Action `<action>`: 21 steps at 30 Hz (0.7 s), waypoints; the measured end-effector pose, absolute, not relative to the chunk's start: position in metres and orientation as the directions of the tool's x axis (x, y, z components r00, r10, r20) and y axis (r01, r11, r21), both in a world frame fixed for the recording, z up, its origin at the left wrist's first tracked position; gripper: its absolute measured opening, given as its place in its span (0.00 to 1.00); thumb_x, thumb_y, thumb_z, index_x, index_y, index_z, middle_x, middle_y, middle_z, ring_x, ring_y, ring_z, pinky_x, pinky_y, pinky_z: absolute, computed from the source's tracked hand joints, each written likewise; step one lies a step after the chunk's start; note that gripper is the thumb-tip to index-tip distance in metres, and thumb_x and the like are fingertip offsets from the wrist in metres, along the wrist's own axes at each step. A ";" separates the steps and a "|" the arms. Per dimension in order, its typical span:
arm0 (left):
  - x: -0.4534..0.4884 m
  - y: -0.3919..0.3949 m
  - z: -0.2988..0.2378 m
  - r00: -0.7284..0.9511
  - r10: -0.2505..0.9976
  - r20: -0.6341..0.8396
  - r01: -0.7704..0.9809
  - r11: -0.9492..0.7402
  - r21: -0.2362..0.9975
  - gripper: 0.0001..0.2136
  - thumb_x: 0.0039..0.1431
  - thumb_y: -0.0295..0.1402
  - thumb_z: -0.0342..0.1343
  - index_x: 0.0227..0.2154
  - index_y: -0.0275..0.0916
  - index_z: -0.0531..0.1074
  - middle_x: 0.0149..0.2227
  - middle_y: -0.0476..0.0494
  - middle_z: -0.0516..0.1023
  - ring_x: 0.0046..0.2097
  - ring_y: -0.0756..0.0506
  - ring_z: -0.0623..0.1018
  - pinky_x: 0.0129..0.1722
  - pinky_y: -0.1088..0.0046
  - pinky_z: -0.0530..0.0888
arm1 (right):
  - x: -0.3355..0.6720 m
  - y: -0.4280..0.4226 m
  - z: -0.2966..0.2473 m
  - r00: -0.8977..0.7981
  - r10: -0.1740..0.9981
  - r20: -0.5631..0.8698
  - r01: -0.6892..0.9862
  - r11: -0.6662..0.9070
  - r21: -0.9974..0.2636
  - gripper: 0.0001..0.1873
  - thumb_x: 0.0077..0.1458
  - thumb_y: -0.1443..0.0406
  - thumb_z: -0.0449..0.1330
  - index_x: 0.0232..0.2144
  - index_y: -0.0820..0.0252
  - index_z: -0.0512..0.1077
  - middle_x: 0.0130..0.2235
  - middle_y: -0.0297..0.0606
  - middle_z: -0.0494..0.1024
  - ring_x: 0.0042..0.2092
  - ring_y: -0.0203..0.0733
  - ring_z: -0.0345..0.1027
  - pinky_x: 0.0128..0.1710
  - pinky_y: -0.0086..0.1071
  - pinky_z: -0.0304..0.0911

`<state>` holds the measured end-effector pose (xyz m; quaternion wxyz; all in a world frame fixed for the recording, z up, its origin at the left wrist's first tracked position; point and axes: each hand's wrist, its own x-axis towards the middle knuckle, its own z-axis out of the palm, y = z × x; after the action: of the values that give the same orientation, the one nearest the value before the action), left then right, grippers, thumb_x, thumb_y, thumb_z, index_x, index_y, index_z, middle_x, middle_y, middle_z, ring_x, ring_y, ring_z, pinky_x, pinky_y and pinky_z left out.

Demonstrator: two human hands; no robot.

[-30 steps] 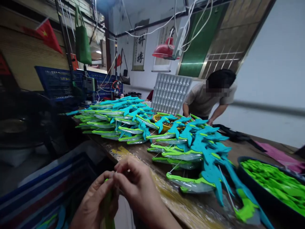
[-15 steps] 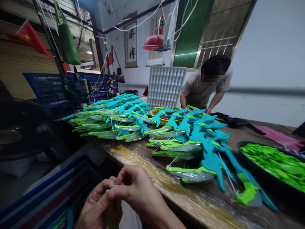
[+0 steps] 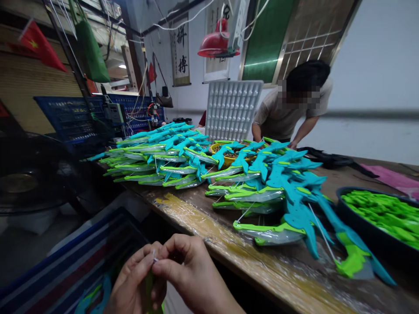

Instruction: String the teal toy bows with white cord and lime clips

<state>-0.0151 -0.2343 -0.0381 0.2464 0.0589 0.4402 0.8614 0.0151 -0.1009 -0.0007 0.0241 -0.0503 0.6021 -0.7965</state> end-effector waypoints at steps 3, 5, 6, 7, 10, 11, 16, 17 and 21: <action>-0.018 -0.241 -0.043 -0.838 0.533 -0.117 -0.411 -0.476 0.777 0.14 0.53 0.44 0.68 0.28 0.39 0.75 0.22 0.53 0.69 0.17 0.55 0.66 0.15 0.81 0.62 | 0.022 -0.096 0.006 -0.949 -0.055 0.312 -0.317 0.163 -0.934 0.13 0.64 0.59 0.58 0.29 0.61 0.68 0.31 0.38 0.74 0.31 0.38 0.71 0.32 0.29 0.65; -0.020 -0.245 -0.045 -0.819 0.560 -0.128 -0.443 -0.475 0.760 0.13 0.53 0.42 0.69 0.27 0.38 0.74 0.23 0.52 0.71 0.20 0.54 0.68 0.18 0.80 0.64 | 0.025 -0.095 0.008 -0.875 -0.119 0.469 -0.477 0.378 -0.793 0.10 0.66 0.66 0.51 0.31 0.60 0.66 0.37 0.41 0.72 0.36 0.38 0.68 0.35 0.29 0.63; -0.021 -0.246 -0.046 -0.808 0.575 -0.130 -0.456 -0.470 0.756 0.13 0.53 0.41 0.69 0.27 0.37 0.74 0.24 0.51 0.71 0.21 0.53 0.69 0.20 0.80 0.65 | 0.026 -0.095 0.007 -0.845 -0.163 0.509 -0.524 0.432 -0.733 0.10 0.66 0.68 0.49 0.31 0.59 0.64 0.37 0.41 0.72 0.37 0.39 0.67 0.36 0.29 0.63; -0.021 -0.247 -0.047 -0.797 0.591 -0.125 -0.463 -0.464 0.755 0.13 0.53 0.40 0.68 0.27 0.37 0.74 0.24 0.50 0.71 0.22 0.53 0.70 0.21 0.80 0.65 | 0.027 -0.096 0.006 -0.831 -0.192 0.523 -0.546 0.467 -0.696 0.10 0.66 0.70 0.47 0.31 0.58 0.63 0.37 0.40 0.71 0.37 0.39 0.66 0.35 0.29 0.62; -0.021 -0.248 -0.049 -0.773 0.624 -0.114 -0.469 -0.442 0.764 0.13 0.55 0.41 0.67 0.27 0.37 0.73 0.21 0.52 0.69 0.20 0.54 0.68 0.21 0.80 0.63 | 0.029 -0.099 0.000 -0.835 -0.192 0.516 -0.525 0.558 -0.643 0.10 0.64 0.71 0.47 0.30 0.57 0.59 0.33 0.37 0.68 0.33 0.39 0.62 0.31 0.29 0.58; -0.021 -0.248 -0.049 -0.777 0.618 -0.117 -0.464 -0.437 0.771 0.14 0.55 0.42 0.67 0.27 0.38 0.73 0.19 0.52 0.69 0.19 0.54 0.67 0.20 0.80 0.62 | 0.030 -0.100 -0.001 -0.845 -0.177 0.505 -0.505 0.579 -0.641 0.10 0.64 0.71 0.47 0.30 0.57 0.59 0.33 0.37 0.68 0.33 0.39 0.62 0.31 0.30 0.57; -0.018 -0.249 -0.049 -0.840 0.526 -0.129 -0.352 -0.350 0.868 0.15 0.54 0.45 0.67 0.29 0.39 0.72 0.17 0.53 0.70 0.17 0.52 0.69 0.18 0.80 0.64 | 0.032 -0.099 0.004 -0.966 -0.036 0.254 -0.246 0.418 -0.874 0.07 0.63 0.69 0.52 0.31 0.58 0.64 0.30 0.34 0.73 0.32 0.38 0.67 0.31 0.28 0.60; -0.017 -0.249 -0.049 -0.851 0.512 -0.120 -0.323 -0.328 0.888 0.16 0.54 0.46 0.67 0.29 0.39 0.72 0.16 0.53 0.71 0.17 0.52 0.70 0.18 0.80 0.64 | 0.031 -0.099 0.006 -0.983 -0.015 0.181 -0.175 0.357 -0.917 0.07 0.62 0.69 0.54 0.31 0.58 0.65 0.29 0.33 0.73 0.31 0.37 0.67 0.31 0.27 0.60; -0.017 -0.252 -0.051 -0.858 0.507 -0.083 -0.249 -0.268 0.931 0.15 0.58 0.46 0.64 0.31 0.37 0.73 0.16 0.52 0.71 0.17 0.52 0.70 0.19 0.80 0.65 | 0.026 -0.099 0.005 -0.991 0.071 0.115 -0.092 0.271 -0.958 0.07 0.56 0.73 0.58 0.28 0.59 0.66 0.26 0.30 0.71 0.29 0.34 0.65 0.28 0.25 0.58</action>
<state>-0.0174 -0.2516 -0.0510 0.2398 0.1162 0.5555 0.7877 0.0263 -0.0991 0.0053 -0.0674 -0.0065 0.7942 -0.6038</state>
